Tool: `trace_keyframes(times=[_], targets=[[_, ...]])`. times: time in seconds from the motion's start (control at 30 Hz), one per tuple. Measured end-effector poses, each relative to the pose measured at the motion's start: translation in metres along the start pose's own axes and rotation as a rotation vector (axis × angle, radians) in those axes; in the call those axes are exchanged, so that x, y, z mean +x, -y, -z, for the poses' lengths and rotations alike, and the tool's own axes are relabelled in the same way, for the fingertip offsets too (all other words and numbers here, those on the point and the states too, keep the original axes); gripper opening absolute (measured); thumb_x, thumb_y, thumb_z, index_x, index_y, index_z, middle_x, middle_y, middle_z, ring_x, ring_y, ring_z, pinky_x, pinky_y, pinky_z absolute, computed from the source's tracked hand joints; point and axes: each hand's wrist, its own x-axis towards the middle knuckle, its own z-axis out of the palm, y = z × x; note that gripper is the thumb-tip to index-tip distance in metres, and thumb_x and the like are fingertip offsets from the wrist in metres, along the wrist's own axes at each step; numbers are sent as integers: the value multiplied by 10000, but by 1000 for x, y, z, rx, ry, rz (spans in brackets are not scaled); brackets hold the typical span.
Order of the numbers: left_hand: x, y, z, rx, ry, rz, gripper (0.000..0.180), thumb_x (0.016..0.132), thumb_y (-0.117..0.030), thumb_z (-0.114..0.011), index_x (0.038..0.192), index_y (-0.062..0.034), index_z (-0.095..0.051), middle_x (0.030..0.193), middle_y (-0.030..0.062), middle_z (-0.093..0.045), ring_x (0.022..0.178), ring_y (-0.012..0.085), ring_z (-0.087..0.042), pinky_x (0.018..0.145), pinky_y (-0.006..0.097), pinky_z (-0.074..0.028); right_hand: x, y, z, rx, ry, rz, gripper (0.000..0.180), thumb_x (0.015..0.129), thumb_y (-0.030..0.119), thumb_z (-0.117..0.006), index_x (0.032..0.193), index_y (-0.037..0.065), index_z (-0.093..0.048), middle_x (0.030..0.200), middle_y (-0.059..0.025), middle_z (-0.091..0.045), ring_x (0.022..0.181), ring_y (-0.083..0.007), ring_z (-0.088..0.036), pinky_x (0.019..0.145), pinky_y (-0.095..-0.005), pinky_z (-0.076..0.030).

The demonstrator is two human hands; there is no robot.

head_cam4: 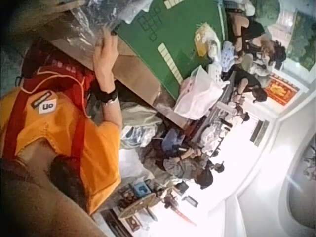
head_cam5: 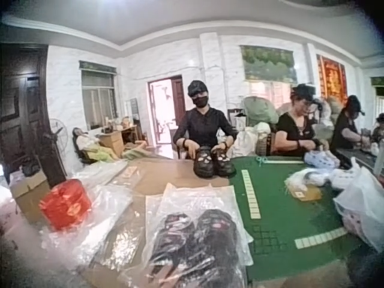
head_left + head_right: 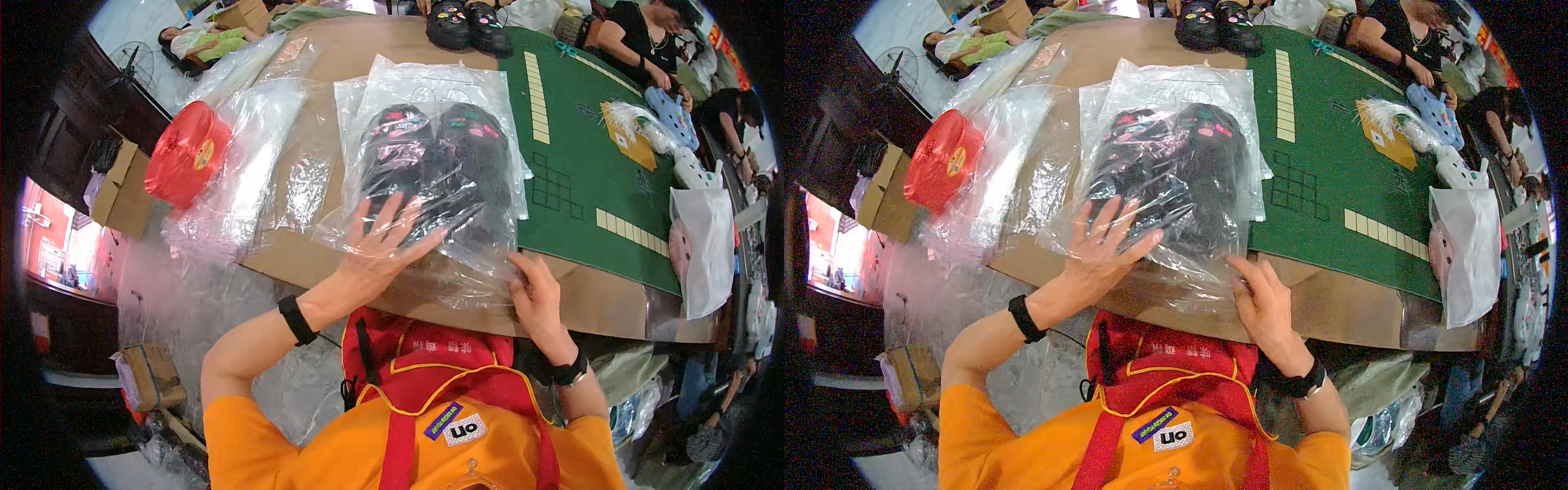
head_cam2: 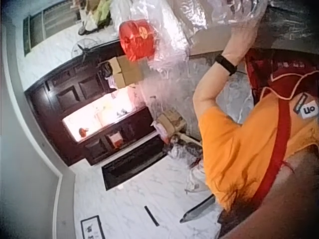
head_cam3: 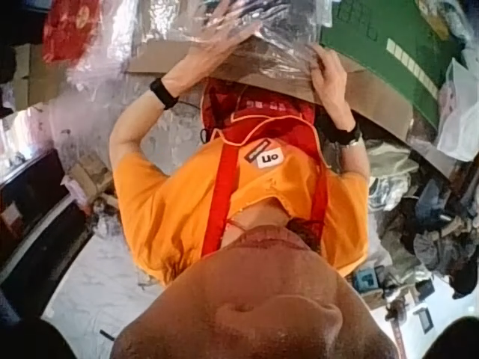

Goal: Pack various pairs of shoes and clogs into plastic bags and place them into a large collection sack.

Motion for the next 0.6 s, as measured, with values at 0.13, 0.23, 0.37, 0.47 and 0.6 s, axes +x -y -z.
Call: trace_keyframes(times=[0.13, 0.23, 0.37, 0.47, 0.6], targets=[[9, 1, -12, -26, -28, 34, 550, 738, -111, -555, 1255, -262, -445, 1310, 112, -416, 1225, 333, -356, 993, 513, -245, -2, -4, 4, -55, 45, 104, 214, 718, -11, -573, 919, 58, -596, 767, -103, -524, 648, -254, -550, 589, -325, -451], [4, 8, -10, -7, -54, -49, 497, 729, -125, -541, 1220, -182, -489, 1309, 120, -411, 1215, 328, -369, 988, 481, -279, -5, -13, 10, -56, -9, 61, 155, 713, -15, -576, 856, 43, -597, 736, -99, -521, 630, -245, -548, 577, -321, -448], [-27, 10, 5, -247, -58, -248, 357, 738, -121, -523, 1094, -125, -548, 1196, 108, -473, 1140, 274, -427, 939, 422, -351, -11, -23, 31, -55, 61, 76, 399, 665, 101, -687, 1029, 58, -531, 951, -150, -521, 850, -295, -542, 660, -332, -468], [-48, 16, 10, -293, -175, -311, 338, 713, -104, -591, 1044, -114, -527, 1105, 81, -481, 1072, 223, -452, 909, 400, -366, -5, -37, 40, -138, 151, 212, 874, 582, 272, -784, 1284, 85, -298, 1308, -216, -322, 1140, -404, -373, 865, -443, -404], [-34, 34, 17, -254, -519, 216, 635, 660, -90, -652, 1236, -125, -389, 1259, 136, -397, 1126, 257, -436, 904, 406, -371, 20, -54, 33, -482, 133, 413, 937, 629, 401, -731, 1330, 54, -215, 1396, -253, -179, 1209, -440, -281, 977, -535, -228]])
